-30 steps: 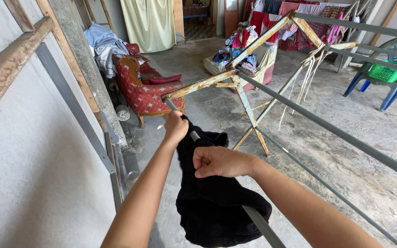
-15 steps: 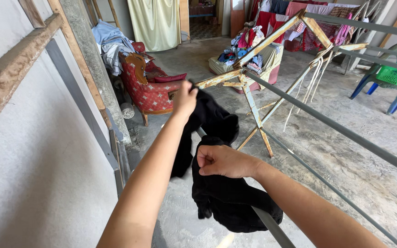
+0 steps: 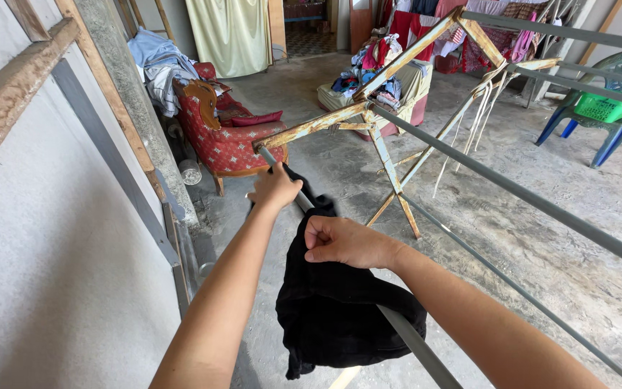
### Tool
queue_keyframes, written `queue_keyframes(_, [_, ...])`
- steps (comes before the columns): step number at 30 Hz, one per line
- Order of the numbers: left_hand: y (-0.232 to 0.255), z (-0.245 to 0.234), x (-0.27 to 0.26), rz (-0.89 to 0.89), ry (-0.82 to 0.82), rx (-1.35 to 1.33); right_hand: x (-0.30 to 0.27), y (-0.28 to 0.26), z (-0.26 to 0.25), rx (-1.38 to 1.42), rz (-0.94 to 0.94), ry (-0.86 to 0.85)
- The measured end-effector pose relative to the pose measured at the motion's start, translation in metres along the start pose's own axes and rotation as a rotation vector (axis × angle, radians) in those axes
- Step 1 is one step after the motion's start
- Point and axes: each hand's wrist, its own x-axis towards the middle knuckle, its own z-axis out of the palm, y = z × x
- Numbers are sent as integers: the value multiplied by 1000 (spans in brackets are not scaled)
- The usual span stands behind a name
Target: The person takes various items of clothing from a basket and hangs them one by one on a large metal drying rack.
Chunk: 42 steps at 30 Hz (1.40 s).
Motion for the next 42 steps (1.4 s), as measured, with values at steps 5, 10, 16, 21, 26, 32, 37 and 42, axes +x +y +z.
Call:
queue_keyframes(5, [-36,36,34,98,114,-187,-3,-5,0,-77,20,18])
queue_keyframes(10, [-14,33,72,282,260,-419,-5,-5,2,-66,9,-10])
queue_keyframes(16, [20,19,65,773,225,-658,-1,0,1,-73,-11,-12])
queue_keyframes(21, [-3,24,0,204,-9,-317,2,6,2,-44,-54,-3])
queue_keyframes(26, [-25,24,-28,142,-415,-349,6,7,-1,-23,-14,56])
queue_keyframes(32, [-38,23,-40,322,-454,-492,12,10,0,91,-89,126])
queue_keyframes(37, [-15,-1,-60,260,-361,-699,7,17,-27,329,117,308])
queue_keyframes(42, [-6,-22,-62,210,-317,-1070,-15,42,-50,27,430,214])
